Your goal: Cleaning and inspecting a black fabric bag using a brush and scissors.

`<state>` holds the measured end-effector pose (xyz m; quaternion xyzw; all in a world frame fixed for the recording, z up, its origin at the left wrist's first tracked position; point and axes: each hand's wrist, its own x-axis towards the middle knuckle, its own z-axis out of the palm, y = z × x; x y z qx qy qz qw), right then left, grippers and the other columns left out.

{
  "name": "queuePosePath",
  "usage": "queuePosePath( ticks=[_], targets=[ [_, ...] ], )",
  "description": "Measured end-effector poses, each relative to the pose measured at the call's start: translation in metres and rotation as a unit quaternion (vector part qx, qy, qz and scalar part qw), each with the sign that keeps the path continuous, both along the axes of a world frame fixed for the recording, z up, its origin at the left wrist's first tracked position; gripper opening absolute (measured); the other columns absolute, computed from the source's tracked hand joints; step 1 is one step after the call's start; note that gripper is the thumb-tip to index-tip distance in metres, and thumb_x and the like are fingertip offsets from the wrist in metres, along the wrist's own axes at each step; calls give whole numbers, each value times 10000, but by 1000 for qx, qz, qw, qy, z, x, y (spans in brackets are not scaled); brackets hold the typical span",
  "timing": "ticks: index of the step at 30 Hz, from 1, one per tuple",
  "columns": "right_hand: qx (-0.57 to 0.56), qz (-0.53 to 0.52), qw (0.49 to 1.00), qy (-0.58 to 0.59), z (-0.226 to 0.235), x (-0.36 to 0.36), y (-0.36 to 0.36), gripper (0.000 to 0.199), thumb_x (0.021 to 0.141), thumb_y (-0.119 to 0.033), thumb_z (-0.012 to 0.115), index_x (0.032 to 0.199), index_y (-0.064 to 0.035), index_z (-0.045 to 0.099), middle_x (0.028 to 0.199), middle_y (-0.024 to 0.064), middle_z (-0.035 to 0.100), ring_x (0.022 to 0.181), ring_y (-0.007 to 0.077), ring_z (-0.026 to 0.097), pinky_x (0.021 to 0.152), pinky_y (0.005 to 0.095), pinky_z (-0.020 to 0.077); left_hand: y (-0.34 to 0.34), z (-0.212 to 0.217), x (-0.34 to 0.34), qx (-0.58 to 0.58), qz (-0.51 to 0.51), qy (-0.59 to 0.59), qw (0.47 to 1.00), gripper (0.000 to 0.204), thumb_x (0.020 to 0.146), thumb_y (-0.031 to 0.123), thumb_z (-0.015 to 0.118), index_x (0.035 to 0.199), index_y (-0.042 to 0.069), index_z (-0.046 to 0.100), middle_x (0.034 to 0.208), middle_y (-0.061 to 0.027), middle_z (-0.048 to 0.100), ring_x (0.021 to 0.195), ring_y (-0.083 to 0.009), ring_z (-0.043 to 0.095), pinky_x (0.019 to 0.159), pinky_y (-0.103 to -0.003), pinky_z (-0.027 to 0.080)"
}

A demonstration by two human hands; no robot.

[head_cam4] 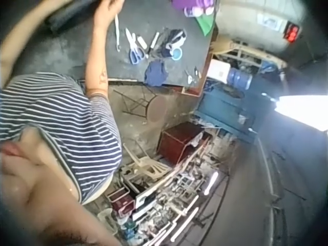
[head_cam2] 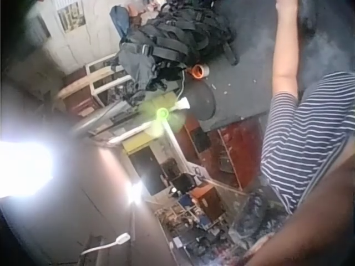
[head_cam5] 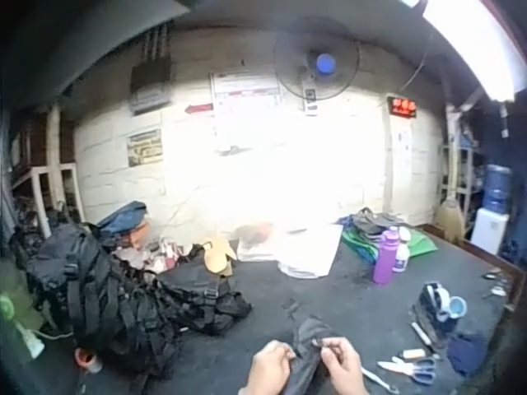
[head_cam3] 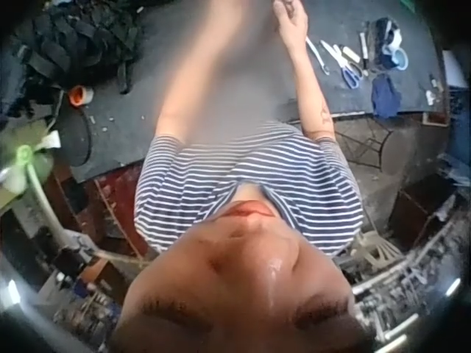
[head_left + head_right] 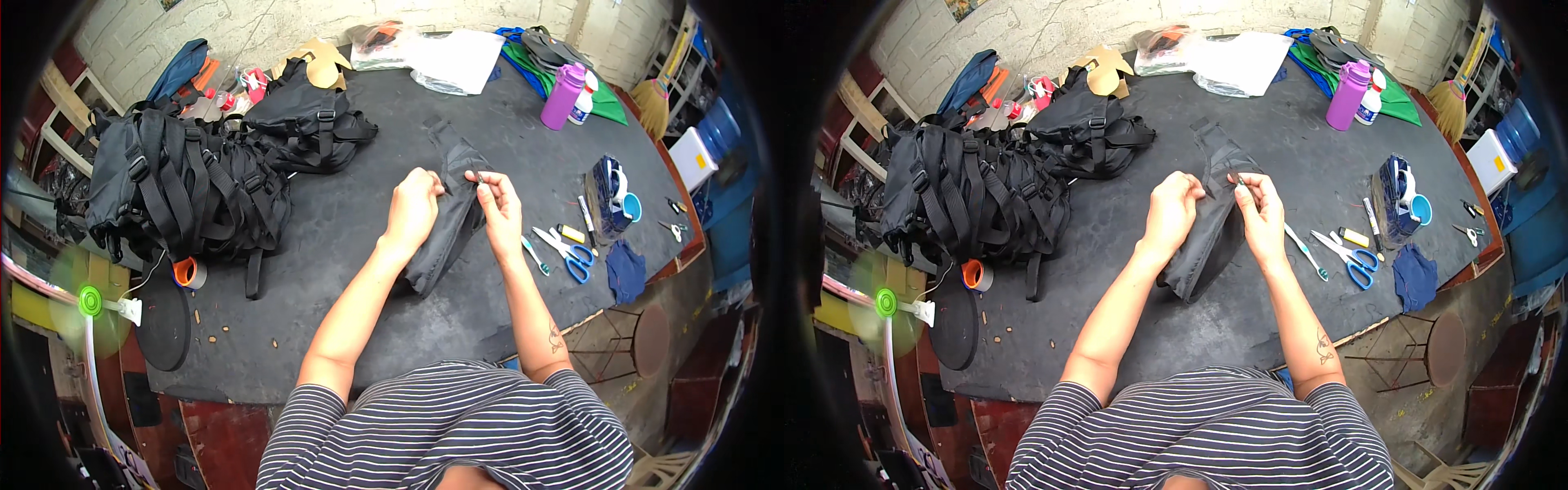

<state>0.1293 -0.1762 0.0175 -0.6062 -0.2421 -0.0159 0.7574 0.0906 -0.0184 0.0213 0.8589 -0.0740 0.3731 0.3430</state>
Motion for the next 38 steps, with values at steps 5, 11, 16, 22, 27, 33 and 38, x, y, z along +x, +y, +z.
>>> queuePosePath(
  ticks=[5, 11, 16, 22, 27, 33, 38],
  targets=[
    [-210, -176, 957, -94, -3, -9, -9, 574, 662, -203, 803, 1109, -16, 495, 1129, 108, 407, 1058, 230, 445, 932, 328, 375, 46, -18, -1, -509, -89, 168, 839, 575, 939, 548, 358, 697, 57, 533, 617, -37, 564, 495, -95, 538, 425, -215, 433],
    [-159, -172, 968, -93, -16, 0, -21, 585, 727, -90, 721, 1218, -52, 407, 1226, 94, 391, 1144, 210, 399, 983, 332, 326, 7, 16, -56, -402, -335, 382, 762, 250, 828, 107, 647, 1032, -25, 587, 733, -15, 586, 586, -49, 543, 522, -184, 455],
    [142, 4, 987, 74, -71, 33, -33, 466, 810, -58, 662, 1205, -62, 415, 1182, 103, 539, 1111, 160, 480, 957, 289, 363, -41, 61, -74, -407, -466, 312, 721, 399, 853, 78, 627, 1229, -21, 538, 960, -74, 631, 804, -107, 605, 722, -237, 495],
    [-132, -205, 962, 121, -117, 32, -88, 264, 839, -270, 673, 867, -68, 507, 802, -12, 480, 698, 90, 428, 648, 232, 372, 25, 8, -63, 5, 64, 71, 995, 180, 721, 180, 710, 754, 24, 627, 1174, -150, 577, 1136, -299, 474, 930, -380, 382],
    [-40, -153, 973, 169, -84, 21, -145, 436, 957, -403, 444, 702, -53, 500, 714, 68, 590, 481, 100, 471, 447, 245, 360, 82, -41, -112, -3, 292, 397, 870, 292, 705, 296, 717, 903, 84, 678, 1402, -268, 319, 1351, -489, 105, 1000, -709, 50],
    [-141, -143, 960, 197, -82, 2, -133, 194, 903, -264, 567, 872, -73, 585, 690, -14, 595, 464, 15, 371, 405, 198, 273, 70, -58, -132, 17, 367, 366, 855, 903, 685, 175, 747, 1438, 253, 254, 1466, -285, 84, 1350, -509, -51, 983, -730, 40],
    [-230, -105, 957, 141, -79, -3, -75, 210, 851, -247, 635, 880, -40, 625, 776, 23, 626, 732, 72, 525, 694, 214, 423, 76, -79, -106, -389, 117, 194, 893, 310, 777, 228, 735, 1038, 80, 657, 1078, -131, 606, 967, -263, 593, 875, -339, 451]
  ],
)
